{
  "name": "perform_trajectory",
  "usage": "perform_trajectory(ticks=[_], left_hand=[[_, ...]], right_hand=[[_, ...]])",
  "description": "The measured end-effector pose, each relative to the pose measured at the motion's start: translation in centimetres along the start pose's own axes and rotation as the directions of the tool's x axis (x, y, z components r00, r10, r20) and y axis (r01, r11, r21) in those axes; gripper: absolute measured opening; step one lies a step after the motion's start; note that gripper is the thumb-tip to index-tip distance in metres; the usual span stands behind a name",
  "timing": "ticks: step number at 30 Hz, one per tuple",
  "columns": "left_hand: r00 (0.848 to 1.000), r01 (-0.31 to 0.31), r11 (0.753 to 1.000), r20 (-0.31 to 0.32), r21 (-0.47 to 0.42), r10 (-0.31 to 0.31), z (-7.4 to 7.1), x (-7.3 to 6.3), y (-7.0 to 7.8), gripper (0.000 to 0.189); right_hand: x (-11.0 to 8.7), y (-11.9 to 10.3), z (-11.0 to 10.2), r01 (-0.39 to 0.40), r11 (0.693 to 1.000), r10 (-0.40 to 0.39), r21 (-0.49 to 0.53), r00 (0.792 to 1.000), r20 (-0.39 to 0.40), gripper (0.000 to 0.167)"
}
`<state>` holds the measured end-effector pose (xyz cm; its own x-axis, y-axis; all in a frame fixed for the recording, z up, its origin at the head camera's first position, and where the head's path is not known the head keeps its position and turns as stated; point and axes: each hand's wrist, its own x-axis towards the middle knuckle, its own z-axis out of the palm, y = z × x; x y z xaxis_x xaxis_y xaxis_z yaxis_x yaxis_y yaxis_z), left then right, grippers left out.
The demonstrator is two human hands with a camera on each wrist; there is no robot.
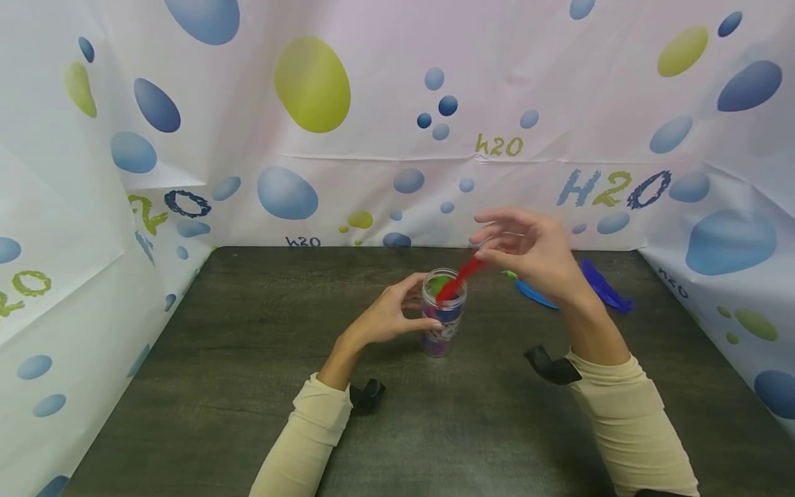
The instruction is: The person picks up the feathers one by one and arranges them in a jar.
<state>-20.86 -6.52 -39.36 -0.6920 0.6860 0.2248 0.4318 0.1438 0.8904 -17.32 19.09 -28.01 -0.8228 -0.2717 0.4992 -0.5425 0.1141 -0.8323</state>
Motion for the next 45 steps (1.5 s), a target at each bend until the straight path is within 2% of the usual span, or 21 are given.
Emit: perform_trajectory(ticks=[4,8,14,18,26,34,45], left_hand=[[1.000,0.010,1.000,0.000,0.000,-0.010,0.1,0.0,-0.1,0.070],[1.000,0.012,1.000,-0.001,0.003,-0.012,0.1,0.0,-0.2,0.070],[1.000,-0.007,1.000,-0.001,0.005,0.007,0.0,0.0,-0.1,0.071],[1.000,-0.018,1.000,0.001,0.005,0.018,0.1,0.0,-0.2,0.071],[1.000,-0.029,1.000,0.004,0.004,0.029,0.1,0.0,-0.3,0.071],[1.000,-0.026,1.000,0.006,0.006,0.026,0.1,-0.1,-0.4,0.071],[0.999,-0.042,0.999,0.009,0.006,0.041,0.1,-0.2,-0.4,0.071]], right_hand=[[-0.1,0.6,0.2,-0.042,0.999,0.042,-0.016,0.999,0.025,0.036],[0.1,0.8,0.7,-0.074,0.993,0.079,-0.092,0.995,0.056,0.036],[0.3,0.7,1.5,-0.128,0.967,0.149,-0.222,0.985,0.082,0.036],[0.2,0.9,1.9,-0.134,0.953,0.164,-0.272,0.982,0.092,0.035],[-0.1,1.6,2.2,-0.134,0.954,0.171,-0.267,0.978,0.120,0.031],[-0.1,1.7,2.1,-0.141,0.941,0.179,-0.307,0.979,0.101,0.030],[-0.4,2.0,2.2,-0.100,0.955,0.144,-0.278,0.979,0.144,0.033]])
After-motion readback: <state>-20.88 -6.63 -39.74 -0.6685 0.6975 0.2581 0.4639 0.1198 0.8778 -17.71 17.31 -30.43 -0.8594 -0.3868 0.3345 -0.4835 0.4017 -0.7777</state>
